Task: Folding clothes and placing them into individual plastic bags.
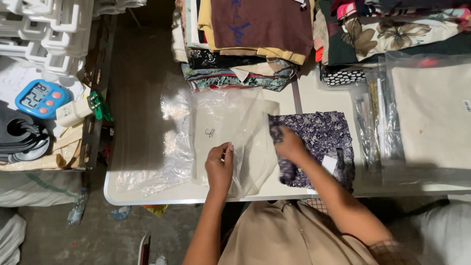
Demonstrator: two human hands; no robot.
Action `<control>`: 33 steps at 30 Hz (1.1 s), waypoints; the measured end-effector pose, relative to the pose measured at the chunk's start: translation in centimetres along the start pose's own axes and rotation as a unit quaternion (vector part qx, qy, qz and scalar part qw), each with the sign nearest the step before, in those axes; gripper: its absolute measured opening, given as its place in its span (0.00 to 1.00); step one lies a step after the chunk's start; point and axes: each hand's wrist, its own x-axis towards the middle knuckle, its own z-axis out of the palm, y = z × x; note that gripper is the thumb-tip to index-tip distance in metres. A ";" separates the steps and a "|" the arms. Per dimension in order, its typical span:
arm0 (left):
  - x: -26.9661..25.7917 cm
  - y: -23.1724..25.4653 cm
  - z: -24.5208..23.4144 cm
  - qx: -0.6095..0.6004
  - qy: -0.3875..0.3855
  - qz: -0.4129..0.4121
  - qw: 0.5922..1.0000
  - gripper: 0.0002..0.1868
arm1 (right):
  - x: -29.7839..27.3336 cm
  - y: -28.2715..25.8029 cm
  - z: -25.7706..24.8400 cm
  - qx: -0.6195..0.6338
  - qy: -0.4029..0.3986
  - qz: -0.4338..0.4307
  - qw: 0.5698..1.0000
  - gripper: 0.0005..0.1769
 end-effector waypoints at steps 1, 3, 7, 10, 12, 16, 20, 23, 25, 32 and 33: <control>-0.2 0.4 0.2 0.000 0.001 -0.001 1.000 0.12 | -0.5 0.8 -1.7 -0.001 -0.001 -0.001 1.000 0.33; -0.6 1.2 0.6 0.000 -0.034 0.012 0.999 0.13 | -1.4 2.3 -5.2 0.390 -0.061 0.081 0.915 0.36; -1.8 1.3 3.4 0.021 -0.091 0.049 0.994 0.15 | -2.6 9.6 -8.0 0.474 -0.031 0.025 0.880 0.34; -2.8 0.4 6.0 0.042 -0.142 0.083 0.985 0.16 | -5.6 8.8 -9.6 0.512 -0.024 -0.149 0.846 0.37; -3.4 0.1 7.5 0.037 -0.161 0.098 0.981 0.16 | -8.0 5.6 -10.1 0.410 0.040 -0.100 0.905 0.43; -2.8 -2.6 8.8 -0.003 -0.138 0.095 0.986 0.14 | -9.9 -0.8 -6.9 0.123 -0.060 -0.112 0.984 0.46; -0.6 -1.8 6.2 -0.045 -0.066 0.005 0.997 0.13 | -7.7 -0.9 -1.1 0.070 -0.170 -0.256 0.949 0.43; 0.3 -1.3 5.3 -0.024 -0.059 0.008 0.998 0.12 | -3.4 2.1 3.8 0.109 -0.237 -0.207 0.943 0.41; 0.0 -0.8 5.5 -0.006 -0.065 0.044 0.997 0.11 | -0.5 3.7 6.5 0.141 -0.250 -0.199 0.937 0.40; -0.2 3.4 5.5 0.100 -0.122 0.180 0.971 0.13 | 2.6 -1.6 6.1 0.433 -0.264 -0.004 0.862 0.28; -0.2 3.6 5.2 0.116 -0.135 0.181 0.967 0.15 | 3.3 -1.5 6.5 0.488 -0.269 0.027 0.830 0.29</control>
